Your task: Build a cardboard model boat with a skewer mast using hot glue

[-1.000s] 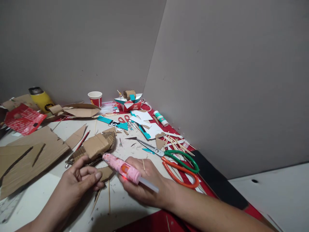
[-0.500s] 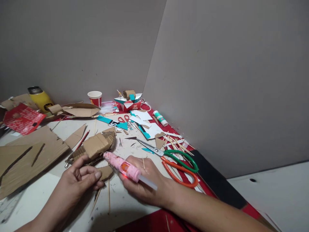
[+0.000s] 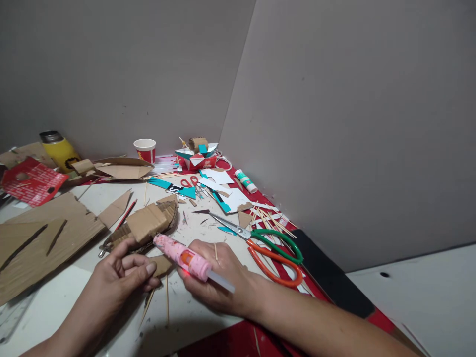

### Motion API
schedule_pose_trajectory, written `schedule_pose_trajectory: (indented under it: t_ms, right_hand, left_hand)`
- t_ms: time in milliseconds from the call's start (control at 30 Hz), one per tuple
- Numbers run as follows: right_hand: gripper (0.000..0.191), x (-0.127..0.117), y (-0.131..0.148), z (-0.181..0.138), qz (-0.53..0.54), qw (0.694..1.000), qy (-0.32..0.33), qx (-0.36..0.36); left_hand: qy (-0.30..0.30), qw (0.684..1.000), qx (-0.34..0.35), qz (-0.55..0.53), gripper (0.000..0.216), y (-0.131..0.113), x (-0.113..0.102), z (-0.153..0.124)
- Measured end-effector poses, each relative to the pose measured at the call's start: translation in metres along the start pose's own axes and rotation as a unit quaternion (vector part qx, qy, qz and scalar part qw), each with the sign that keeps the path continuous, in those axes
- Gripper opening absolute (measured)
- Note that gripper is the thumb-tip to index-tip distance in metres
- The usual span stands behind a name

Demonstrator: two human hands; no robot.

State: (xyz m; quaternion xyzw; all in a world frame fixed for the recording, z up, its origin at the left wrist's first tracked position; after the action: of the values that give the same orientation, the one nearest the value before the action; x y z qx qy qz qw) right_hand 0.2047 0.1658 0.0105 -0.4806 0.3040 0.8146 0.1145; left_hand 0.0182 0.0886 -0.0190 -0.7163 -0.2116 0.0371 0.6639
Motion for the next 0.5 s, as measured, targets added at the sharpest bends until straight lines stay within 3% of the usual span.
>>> schedule_pose_trajectory:
  t_ms: [167, 500]
  right_hand:
    - [0.024, -0.006, 0.0, 0.001, 0.049, 0.996, 0.04, 0.055]
    - [0.028, -0.013, 0.003, -0.001, -0.009, 1.0, 0.015, -0.003]
  left_hand:
    - [-0.006, 1.0, 0.002, 0.009, 0.08, -0.004, 0.002, 0.0]
    - [-0.003, 1.0, 0.01, 0.011, 0.079, -0.003, 0.0, -0.002]
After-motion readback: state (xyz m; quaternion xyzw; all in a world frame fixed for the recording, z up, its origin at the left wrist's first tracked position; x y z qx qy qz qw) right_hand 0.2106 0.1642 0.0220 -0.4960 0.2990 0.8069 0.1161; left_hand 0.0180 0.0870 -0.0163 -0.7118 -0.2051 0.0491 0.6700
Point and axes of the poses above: each hand's wrist, its own z-axis towards the middle knuckle, its own x-axis out of the palm, y = z × x, the point moved 1 cm from there along z, towards the middle knuckle, and after that the axes turned 14 degrees about x, right-handed, at the moved point
